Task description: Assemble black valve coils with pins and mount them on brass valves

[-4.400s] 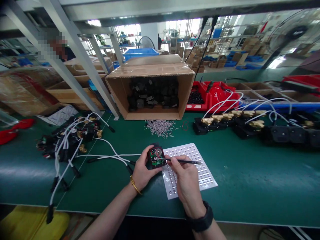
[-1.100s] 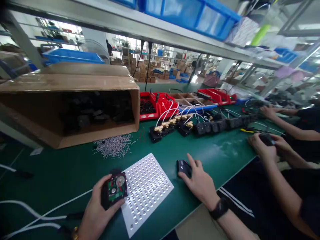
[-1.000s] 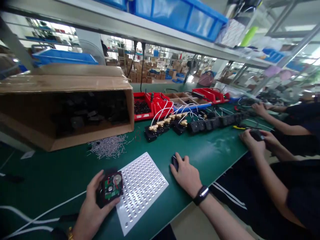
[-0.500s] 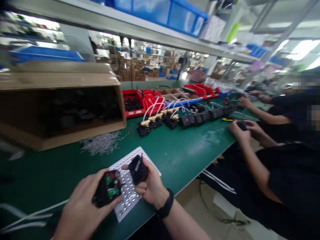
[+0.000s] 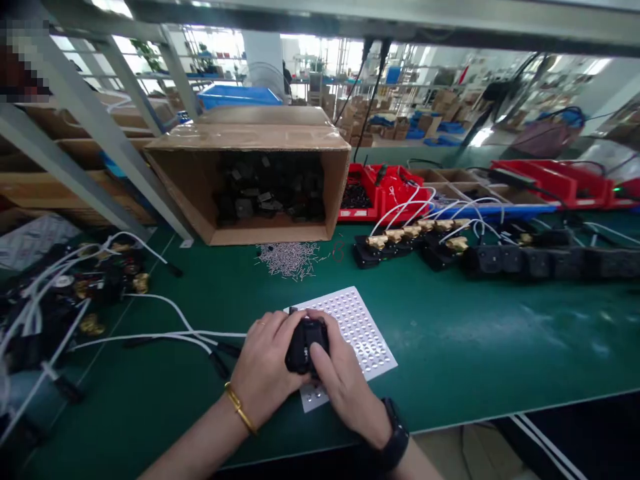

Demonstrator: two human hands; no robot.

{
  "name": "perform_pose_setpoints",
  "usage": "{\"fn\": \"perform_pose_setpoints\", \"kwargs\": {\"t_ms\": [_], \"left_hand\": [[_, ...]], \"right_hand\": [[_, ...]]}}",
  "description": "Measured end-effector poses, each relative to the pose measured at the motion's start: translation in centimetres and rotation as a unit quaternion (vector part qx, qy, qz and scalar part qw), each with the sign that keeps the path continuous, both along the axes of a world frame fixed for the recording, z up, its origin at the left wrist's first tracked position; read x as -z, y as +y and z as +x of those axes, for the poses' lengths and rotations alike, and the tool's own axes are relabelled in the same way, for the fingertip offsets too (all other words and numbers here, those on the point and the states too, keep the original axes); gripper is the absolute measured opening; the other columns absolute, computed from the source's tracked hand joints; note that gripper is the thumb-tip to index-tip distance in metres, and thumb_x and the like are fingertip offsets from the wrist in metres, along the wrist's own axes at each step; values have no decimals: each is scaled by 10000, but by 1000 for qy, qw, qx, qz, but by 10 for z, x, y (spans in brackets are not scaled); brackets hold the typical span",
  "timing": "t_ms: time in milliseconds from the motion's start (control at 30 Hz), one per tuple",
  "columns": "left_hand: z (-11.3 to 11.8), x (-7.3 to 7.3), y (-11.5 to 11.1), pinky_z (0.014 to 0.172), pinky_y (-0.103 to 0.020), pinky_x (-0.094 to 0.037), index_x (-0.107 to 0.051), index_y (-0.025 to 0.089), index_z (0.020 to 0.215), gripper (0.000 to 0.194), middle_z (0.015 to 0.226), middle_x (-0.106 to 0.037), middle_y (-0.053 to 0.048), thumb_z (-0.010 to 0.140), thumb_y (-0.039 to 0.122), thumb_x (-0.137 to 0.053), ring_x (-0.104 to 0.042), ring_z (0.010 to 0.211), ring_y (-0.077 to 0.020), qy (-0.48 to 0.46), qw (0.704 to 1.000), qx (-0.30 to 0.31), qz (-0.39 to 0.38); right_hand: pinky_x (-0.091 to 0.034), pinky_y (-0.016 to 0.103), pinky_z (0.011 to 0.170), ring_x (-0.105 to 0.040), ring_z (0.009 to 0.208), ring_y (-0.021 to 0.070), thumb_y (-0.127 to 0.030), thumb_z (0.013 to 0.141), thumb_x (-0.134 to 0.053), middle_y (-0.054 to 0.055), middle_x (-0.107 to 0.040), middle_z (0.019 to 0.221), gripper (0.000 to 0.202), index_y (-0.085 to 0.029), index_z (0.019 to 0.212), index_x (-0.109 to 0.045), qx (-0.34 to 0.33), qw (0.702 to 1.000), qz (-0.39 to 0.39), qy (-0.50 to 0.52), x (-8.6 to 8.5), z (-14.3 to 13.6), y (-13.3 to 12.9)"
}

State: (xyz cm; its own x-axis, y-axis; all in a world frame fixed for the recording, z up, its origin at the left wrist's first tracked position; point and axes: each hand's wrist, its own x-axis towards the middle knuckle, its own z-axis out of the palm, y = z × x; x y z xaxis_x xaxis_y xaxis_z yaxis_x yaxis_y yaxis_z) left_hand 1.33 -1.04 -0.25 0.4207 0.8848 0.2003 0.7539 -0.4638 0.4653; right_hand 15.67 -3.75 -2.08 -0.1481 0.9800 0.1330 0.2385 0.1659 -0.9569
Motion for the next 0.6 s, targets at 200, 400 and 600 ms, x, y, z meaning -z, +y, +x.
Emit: {"fn": "perform_pose_setpoints", "kwargs": {"t_ms": [200, 400, 600], "left_hand": [[-15, 11, 9, 848, -422, -396, -435, 283, 1191, 672, 1036, -526, -42, 586, 241, -723, -485, 955, -250, -147, 987, 43, -49], [-34, 33, 19, 923, -338, -396, -361, 215, 1148, 666, 1163, -474, -59, 585, 148, -712, -504, 1052, -207, -352, 921, 21, -165], [-46, 29, 26, 934, -364, -385, -344, 188, 1170, 780, 1164, -497, -94, 572, 505, -732, -500, 1069, -246, -398, 873, 89, -269]], "right_hand": [[-327, 425, 951, -414, 1142, 260, -375, 878, -421, 118, -412, 1277, 467, -197, 1295, -308, 80, 988, 6, -132, -5, -16, 0], [-419, 373, 874, -553, 969, 242, -414, 778, -610, 83, -601, 958, 484, -144, 1159, -483, 9, 980, -158, 122, 0, -22, 11], [-321, 177, 363, -381, 373, 51, -333, 667, -752, -29, -542, 608, 445, -137, 1022, -571, 71, 916, -258, 298, 5, -38, 6]]}}
